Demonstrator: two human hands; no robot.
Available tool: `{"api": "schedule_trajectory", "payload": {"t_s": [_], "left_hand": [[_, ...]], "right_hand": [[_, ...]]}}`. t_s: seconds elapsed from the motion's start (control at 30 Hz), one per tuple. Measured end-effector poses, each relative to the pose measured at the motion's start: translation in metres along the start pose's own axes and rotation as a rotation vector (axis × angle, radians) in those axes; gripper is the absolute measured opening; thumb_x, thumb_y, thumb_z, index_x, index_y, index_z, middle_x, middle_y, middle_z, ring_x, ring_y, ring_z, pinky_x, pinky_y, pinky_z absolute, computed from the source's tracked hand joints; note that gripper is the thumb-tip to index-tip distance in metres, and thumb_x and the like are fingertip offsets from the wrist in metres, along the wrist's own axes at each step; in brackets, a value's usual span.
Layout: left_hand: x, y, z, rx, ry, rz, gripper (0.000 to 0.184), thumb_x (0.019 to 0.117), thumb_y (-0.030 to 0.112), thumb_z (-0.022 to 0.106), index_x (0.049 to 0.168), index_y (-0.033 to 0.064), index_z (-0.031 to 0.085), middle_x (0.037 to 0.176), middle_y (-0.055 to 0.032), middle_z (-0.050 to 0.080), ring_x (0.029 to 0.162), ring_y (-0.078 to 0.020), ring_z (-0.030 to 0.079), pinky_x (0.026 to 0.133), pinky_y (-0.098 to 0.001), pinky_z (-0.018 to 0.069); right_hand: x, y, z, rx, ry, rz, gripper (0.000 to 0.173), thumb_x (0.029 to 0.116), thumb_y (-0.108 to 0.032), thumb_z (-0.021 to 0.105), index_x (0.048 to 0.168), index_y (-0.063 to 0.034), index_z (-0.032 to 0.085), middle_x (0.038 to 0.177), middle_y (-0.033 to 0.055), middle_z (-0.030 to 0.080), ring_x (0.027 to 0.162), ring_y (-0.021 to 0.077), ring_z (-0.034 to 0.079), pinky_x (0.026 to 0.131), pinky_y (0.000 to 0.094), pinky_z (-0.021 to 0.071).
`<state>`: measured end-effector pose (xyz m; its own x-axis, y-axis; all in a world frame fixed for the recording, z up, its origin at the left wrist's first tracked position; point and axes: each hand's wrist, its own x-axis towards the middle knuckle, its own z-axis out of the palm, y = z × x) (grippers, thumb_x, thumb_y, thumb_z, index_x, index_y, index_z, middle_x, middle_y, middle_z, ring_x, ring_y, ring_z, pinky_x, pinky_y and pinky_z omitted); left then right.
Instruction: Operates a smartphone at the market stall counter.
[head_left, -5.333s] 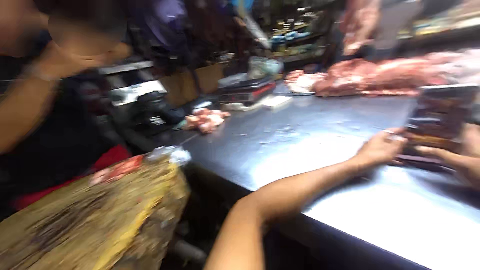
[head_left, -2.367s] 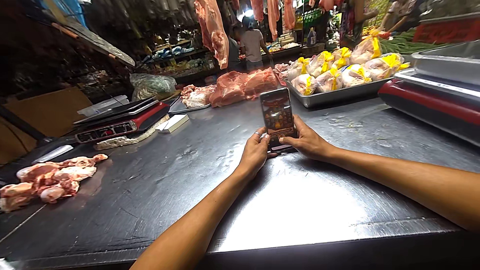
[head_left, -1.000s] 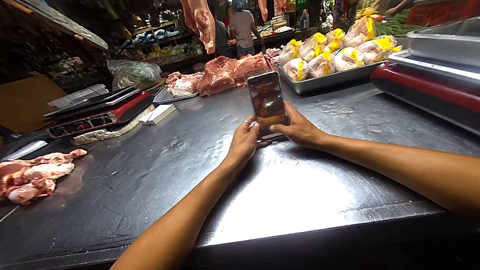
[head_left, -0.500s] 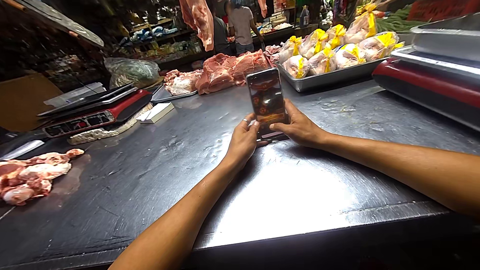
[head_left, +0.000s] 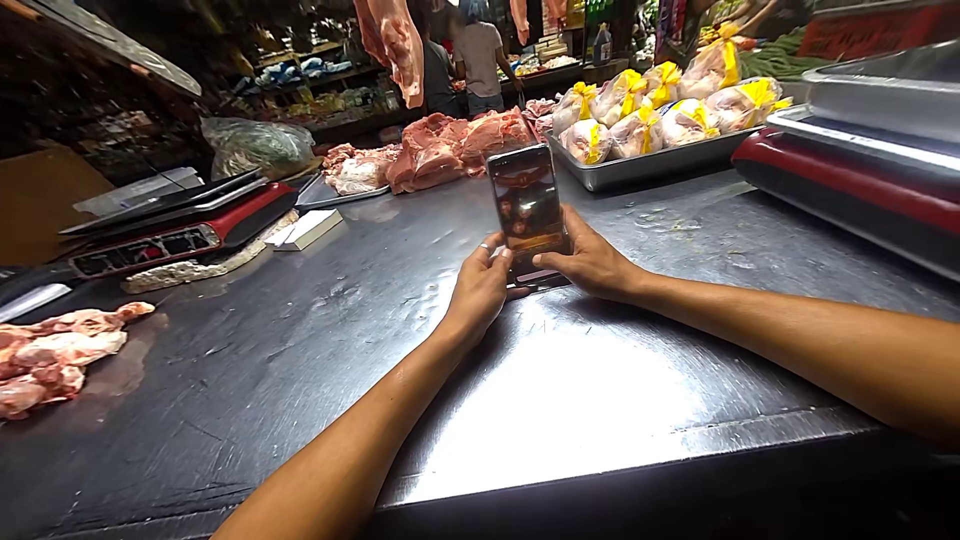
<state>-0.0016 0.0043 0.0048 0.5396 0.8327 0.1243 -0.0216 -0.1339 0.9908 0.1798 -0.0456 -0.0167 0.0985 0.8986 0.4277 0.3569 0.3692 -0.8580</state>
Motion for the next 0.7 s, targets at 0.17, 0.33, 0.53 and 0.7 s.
{"api": "schedule_trajectory", "payload": {"t_s": [0.17, 0.33, 0.53, 0.7], "left_hand": [[-0.0004, -0.0014, -0.0016, 0.014, -0.006, 0.001, 0.034, 0.1118, 0.015, 0.042, 0.144, 0.0096, 0.051, 0.109, -0.0136, 0.072, 0.09, -0.0228, 0.074, 0.077, -0.0409, 0.0637], [-0.0004, 0.0, 0.0001, -0.005, 0.001, -0.008, 0.034, 0.1117, 0.014, 0.042, 0.144, 0.0084, 0.051, 0.112, -0.0148, 0.071, 0.093, -0.0241, 0.074, 0.079, -0.0422, 0.0639], [-0.0003, -0.0001, -0.0001, -0.002, 0.007, -0.008, 0.035, 0.1115, 0.014, 0.042, 0.145, 0.0087, 0.05, 0.111, -0.0147, 0.072, 0.092, -0.0237, 0.075, 0.078, -0.0412, 0.0639], [-0.0005, 0.0005, 0.0005, -0.007, 0.005, -0.01, 0.035, 0.1117, 0.014, 0.041, 0.145, 0.0091, 0.05, 0.112, -0.0151, 0.072, 0.091, -0.0237, 0.075, 0.077, -0.0402, 0.064]], "right_hand": [[0.0002, 0.0002, 0.0001, 0.015, -0.005, 0.001, 0.065, 0.0921, -0.011, 0.071, 0.148, -0.0128, 0.038, 0.119, 0.0062, 0.071, 0.106, 0.0131, 0.071, 0.094, 0.0356, 0.0598], [-0.0001, -0.0003, -0.0002, 0.012, -0.005, 0.011, 0.066, 0.0921, -0.011, 0.071, 0.149, -0.0131, 0.037, 0.12, 0.0062, 0.07, 0.106, 0.0131, 0.071, 0.094, 0.0356, 0.0596], [0.0001, 0.0008, -0.0002, 0.025, -0.009, 0.016, 0.066, 0.0921, -0.011, 0.071, 0.149, -0.0137, 0.037, 0.12, 0.0066, 0.07, 0.106, 0.0137, 0.071, 0.093, 0.036, 0.06], [0.0001, 0.0, -0.0002, 0.032, -0.009, 0.014, 0.065, 0.0922, -0.01, 0.07, 0.148, -0.0133, 0.037, 0.12, 0.007, 0.07, 0.106, 0.0141, 0.071, 0.093, 0.0364, 0.0601]]}}
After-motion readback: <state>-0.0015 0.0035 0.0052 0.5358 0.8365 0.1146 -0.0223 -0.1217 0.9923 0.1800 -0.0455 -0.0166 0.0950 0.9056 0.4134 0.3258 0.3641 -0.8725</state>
